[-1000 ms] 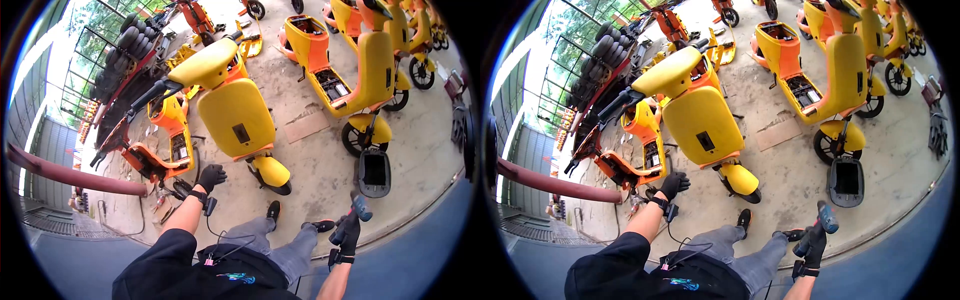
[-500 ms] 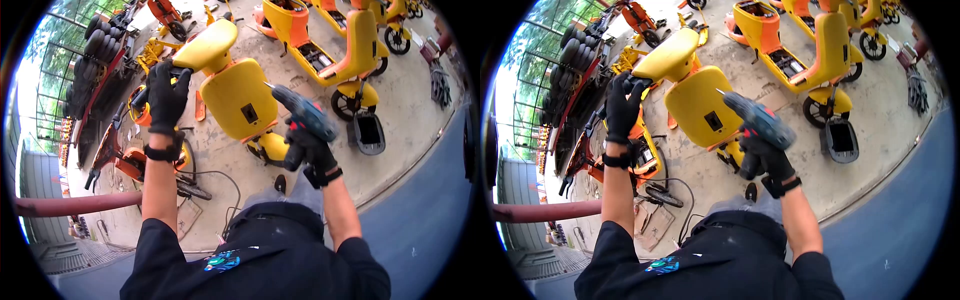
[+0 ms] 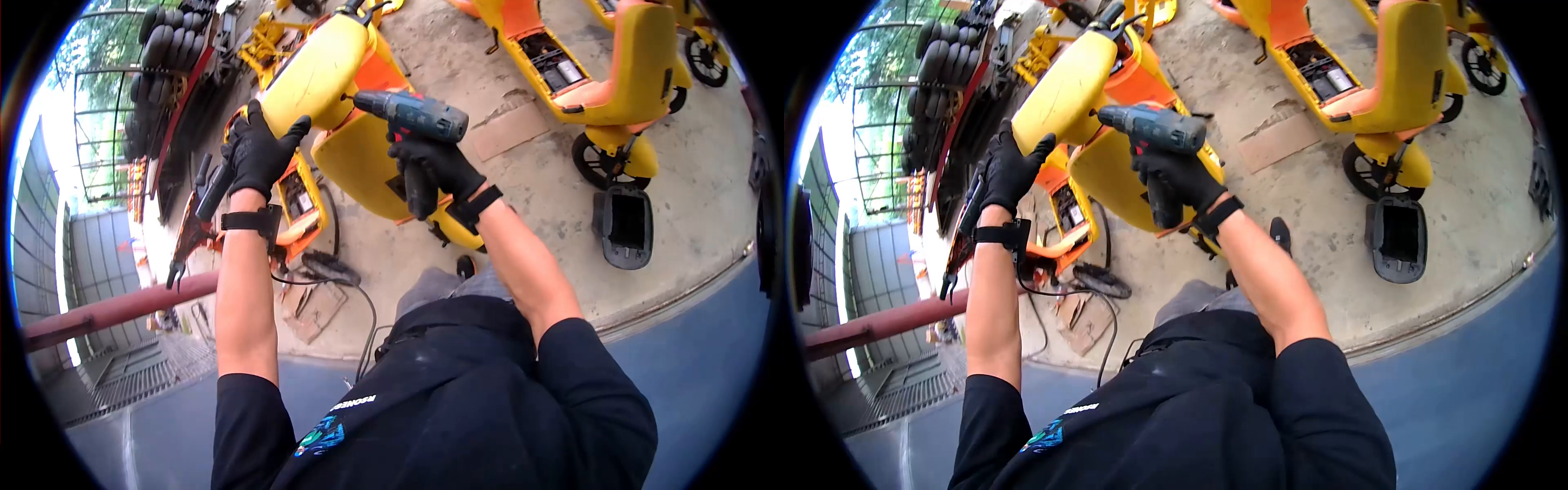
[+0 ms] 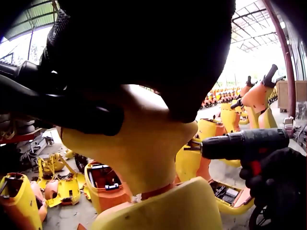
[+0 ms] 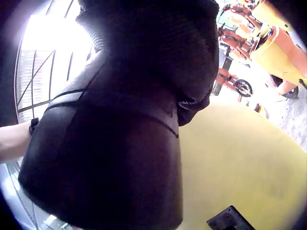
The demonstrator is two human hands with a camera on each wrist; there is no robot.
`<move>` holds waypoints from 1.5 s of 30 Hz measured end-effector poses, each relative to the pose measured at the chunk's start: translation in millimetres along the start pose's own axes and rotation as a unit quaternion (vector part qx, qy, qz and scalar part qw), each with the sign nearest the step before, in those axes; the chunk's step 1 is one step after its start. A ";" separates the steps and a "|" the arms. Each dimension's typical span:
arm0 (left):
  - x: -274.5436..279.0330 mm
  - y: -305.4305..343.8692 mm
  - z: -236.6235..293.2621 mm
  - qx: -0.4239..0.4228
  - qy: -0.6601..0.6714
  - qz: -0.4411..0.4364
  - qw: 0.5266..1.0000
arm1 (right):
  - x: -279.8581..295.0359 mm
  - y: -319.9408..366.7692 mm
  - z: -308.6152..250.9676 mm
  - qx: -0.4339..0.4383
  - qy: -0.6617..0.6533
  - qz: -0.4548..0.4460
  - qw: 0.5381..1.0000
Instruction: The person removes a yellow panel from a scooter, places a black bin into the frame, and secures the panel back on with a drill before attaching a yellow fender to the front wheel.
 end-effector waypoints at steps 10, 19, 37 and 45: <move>14.2 5.5 11.9 -0.037 0.047 -0.004 0.998 | 12.6 -36.4 9.9 0.332 0.502 -0.057 0.796; 11.3 2.8 8.1 -0.010 0.013 -0.025 1.000 | 24.9 -28.6 14.1 0.078 0.111 -0.048 0.990; 5.3 3.4 3.8 -0.040 0.020 0.033 0.998 | 54.1 -45.3 -27.3 0.309 0.433 -0.128 0.837; 8.8 5.6 8.1 -0.040 0.031 0.040 0.998 | 28.8 -34.4 -3.2 0.192 0.174 -0.079 0.963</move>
Point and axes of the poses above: each hand's wrist, its own y-axis away from the middle knuckle, its own x-axis out of the back of the hand, z = x × y, the point moved 2 cm from there along -y, towards the middle knuckle, and after that the axes turned 1 degree about -z, right-handed, at the moved point
